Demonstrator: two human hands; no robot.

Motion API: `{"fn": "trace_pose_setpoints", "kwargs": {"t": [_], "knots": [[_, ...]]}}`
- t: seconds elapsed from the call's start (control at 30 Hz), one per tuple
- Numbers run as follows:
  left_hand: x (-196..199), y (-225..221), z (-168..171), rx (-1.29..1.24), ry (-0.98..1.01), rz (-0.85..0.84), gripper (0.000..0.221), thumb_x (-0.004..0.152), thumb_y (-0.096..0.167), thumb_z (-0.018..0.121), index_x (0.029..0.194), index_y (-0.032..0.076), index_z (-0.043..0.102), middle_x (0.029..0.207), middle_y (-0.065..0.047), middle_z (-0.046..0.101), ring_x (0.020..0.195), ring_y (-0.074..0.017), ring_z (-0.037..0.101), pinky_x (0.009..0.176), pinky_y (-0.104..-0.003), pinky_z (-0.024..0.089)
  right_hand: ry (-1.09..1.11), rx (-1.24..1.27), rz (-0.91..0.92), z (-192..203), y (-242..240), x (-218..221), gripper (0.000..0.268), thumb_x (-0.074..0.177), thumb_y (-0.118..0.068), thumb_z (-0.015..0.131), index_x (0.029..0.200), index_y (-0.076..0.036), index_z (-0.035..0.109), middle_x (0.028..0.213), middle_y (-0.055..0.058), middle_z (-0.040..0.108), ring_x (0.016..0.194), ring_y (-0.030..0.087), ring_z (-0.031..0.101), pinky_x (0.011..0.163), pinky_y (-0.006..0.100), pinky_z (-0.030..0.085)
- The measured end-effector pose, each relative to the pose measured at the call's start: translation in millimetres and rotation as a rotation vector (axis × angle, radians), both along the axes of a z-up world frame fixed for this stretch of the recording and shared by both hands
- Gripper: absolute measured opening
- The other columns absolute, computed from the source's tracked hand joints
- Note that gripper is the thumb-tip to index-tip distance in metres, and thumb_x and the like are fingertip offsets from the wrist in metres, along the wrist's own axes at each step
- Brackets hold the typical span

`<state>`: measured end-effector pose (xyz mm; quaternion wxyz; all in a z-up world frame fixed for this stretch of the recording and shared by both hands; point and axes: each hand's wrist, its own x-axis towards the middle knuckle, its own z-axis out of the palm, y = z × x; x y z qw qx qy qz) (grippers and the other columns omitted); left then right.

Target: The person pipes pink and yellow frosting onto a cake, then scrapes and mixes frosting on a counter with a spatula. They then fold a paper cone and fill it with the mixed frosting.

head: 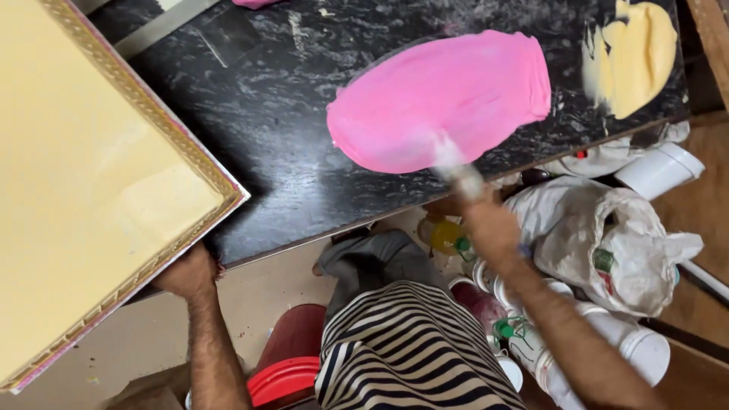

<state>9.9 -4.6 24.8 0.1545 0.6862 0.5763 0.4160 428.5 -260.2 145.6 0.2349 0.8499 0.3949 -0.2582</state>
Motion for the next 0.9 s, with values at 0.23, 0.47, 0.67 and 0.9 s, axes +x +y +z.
{"fn": "trace_pose_setpoints", "kwargs": {"t": [0.23,0.47,0.67,0.9], "knots": [[-2.7,5.8,-9.6,-0.004,0.025,0.062,0.041,0.099,0.030,0.087,0.113,-0.004,0.071,0.109,-0.017,0.075,0.099,-0.0356,0.072,0.095,-0.048,0.055,0.206,0.898,-0.109,-5.3,-29.4,95.2,0.044,0.109,-0.030,0.045,0.151,-0.018,0.045,0.100,0.018,0.068,0.074,0.023,0.066,0.061,0.038,0.057],[-5.7,3.1,-11.6,0.073,0.055,0.027,0.042,0.102,0.028,0.085,0.123,-0.005,0.070,0.118,-0.017,0.075,0.107,-0.0347,0.073,0.097,-0.048,0.056,0.865,0.484,-1.309,-25.0,-67.5,76.5,0.026,0.106,-0.026,0.042,0.124,-0.011,0.054,0.072,0.007,0.058,0.040,0.012,0.037,0.032,0.030,0.030],[-4.2,0.6,-6.7,-0.051,0.013,0.066,0.047,0.104,0.036,0.086,0.123,-0.004,0.070,0.119,-0.017,0.075,0.109,-0.0342,0.073,0.102,-0.048,0.056,0.797,0.474,-1.398,-20.5,-45.8,72.1,0.021,0.103,-0.022,0.042,0.116,-0.015,0.057,0.066,0.004,0.057,0.039,0.011,0.038,0.034,0.028,0.026],[-18.2,10.9,-21.2,0.184,0.182,-0.017,0.048,0.107,0.027,0.079,0.131,-0.010,0.061,0.136,-0.023,0.068,0.123,-0.0400,0.068,0.114,-0.054,0.049,0.956,0.630,-1.095,-2.3,-100.8,93.0,0.029,0.106,-0.019,0.049,0.130,-0.008,0.061,0.068,0.006,0.065,0.039,0.012,0.043,0.036,0.030,0.034]]}}
